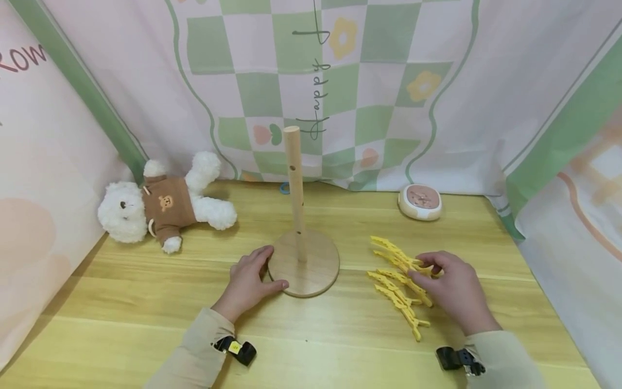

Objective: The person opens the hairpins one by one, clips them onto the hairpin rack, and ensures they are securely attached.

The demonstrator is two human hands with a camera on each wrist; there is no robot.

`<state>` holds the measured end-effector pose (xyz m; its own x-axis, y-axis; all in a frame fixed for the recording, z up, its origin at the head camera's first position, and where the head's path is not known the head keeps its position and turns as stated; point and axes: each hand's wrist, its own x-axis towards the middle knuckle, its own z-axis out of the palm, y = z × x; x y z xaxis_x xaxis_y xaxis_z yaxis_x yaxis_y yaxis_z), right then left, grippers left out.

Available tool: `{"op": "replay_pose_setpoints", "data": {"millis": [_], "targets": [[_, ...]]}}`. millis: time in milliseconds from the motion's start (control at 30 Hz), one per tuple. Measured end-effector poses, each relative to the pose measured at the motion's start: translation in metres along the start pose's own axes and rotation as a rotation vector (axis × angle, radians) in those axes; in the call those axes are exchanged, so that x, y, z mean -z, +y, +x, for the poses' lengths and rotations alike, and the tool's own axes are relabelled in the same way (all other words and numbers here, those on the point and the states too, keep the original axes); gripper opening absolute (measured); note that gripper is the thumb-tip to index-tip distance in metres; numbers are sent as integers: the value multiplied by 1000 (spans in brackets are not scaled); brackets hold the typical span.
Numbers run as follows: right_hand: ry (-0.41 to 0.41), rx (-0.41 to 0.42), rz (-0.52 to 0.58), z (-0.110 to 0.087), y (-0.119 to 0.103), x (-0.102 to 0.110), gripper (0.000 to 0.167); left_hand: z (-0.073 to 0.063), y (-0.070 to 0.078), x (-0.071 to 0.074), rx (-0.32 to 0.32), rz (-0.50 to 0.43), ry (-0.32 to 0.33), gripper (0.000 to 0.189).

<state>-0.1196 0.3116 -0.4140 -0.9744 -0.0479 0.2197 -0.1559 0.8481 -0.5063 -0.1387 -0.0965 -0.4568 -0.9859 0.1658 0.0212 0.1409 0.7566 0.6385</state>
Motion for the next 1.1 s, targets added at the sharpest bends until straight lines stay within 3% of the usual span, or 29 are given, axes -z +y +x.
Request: {"op": "replay_pose_setpoints", "data": {"millis": [500, 1100], "targets": [[8, 157, 18, 6, -22, -17, 26, 0, 1, 2, 0, -2, -7, 93], [-53, 164, 46, 9, -49, -33, 22, -2, 4, 4, 10, -17, -15, 94]]}}
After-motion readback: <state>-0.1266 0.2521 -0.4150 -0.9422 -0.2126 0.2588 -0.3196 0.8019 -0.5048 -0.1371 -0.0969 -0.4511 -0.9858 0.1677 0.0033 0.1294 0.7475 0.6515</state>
